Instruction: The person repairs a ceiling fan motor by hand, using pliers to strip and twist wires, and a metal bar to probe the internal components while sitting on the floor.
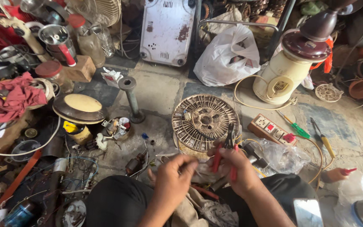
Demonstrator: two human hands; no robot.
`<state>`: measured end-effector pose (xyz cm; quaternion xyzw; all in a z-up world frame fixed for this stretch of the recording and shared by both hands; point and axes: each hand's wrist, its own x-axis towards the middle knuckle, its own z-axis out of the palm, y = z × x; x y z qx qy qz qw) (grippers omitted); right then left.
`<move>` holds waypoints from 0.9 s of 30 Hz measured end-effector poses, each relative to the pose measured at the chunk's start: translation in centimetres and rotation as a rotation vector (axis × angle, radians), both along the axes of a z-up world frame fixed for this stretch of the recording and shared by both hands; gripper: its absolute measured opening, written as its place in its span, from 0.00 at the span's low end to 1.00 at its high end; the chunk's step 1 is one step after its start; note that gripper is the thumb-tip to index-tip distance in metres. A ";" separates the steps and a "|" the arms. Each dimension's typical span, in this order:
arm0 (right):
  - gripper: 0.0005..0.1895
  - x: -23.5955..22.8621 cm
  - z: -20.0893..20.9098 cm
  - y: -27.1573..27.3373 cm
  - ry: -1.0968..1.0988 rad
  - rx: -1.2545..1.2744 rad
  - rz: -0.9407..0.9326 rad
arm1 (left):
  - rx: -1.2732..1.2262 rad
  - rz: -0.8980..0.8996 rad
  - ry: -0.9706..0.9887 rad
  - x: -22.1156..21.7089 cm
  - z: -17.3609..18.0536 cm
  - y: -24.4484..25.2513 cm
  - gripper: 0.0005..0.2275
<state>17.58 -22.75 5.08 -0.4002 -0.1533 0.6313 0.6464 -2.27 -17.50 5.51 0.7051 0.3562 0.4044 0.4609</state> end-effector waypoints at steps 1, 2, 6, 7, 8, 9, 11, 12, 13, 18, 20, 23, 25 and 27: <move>0.20 0.4 -0.2 0.5 -0.358 -0.003 -0.012 | -0.065 0.052 -0.031 0.4 0.2 1.1 0.05; 0.21 0.6 -0.2 1.1 -0.717 -0.003 -0.026 | -0.068 0.051 -0.030 0.9 0.7 2.3 0.05; 0.23 1.4 1.4 3.5 -1.256 -0.018 -0.024 | -0.194 0.057 -0.059 3.9 3.0 7.1 0.05; 0.29 1.6 1.7 4.5 -1.378 -0.042 -0.015 | -0.164 0.050 -0.079 4.8 3.3 8.2 0.05; 0.34 2.0 2.1 5.3 -1.499 -0.076 0.002 | -0.176 0.039 -0.084 5.6 3.3 9.1 0.05; 0.34 2.4 2.3 6.1 -1.505 -0.093 0.002 | -0.209 0.005 -0.116 6.3 3.1 10.1 0.05; 0.34 3.0 2.5 7.5 -1.786 0.272 -0.083 | -0.261 -0.029 -0.151 7.3 2.2 11.3 0.05; 0.34 3.3 2.6 8.2 -1.790 0.261 -0.068 | -0.245 -0.028 -0.178 7.7 1.7 11.8 0.05; 0.36 3.6 2.8 8.7 -1.831 0.172 -0.021 | -0.229 -0.026 -0.206 8.0 1.1 12.3 0.04; 0.39 3.1 2.9 10.4 -1.897 0.126 0.042 | -0.156 0.007 -0.252 7.5 -0.2 12.9 0.05; 0.38 2.5 2.8 10.7 -1.968 0.185 0.012 | -0.133 0.010 -0.238 6.8 0.1 13.0 0.05; 0.38 1.9 2.8 10.9 -1.909 0.109 0.061 | -0.134 0.020 -0.154 6.1 0.5 12.9 0.05; 0.39 1.6 3.0 10.9 -1.912 0.118 0.069 | -0.063 0.047 -0.153 6.0 0.8 12.9 0.05; 0.39 1.3 3.1 10.7 -1.918 0.125 0.078 | -0.045 0.035 -0.156 5.7 0.7 12.9 0.05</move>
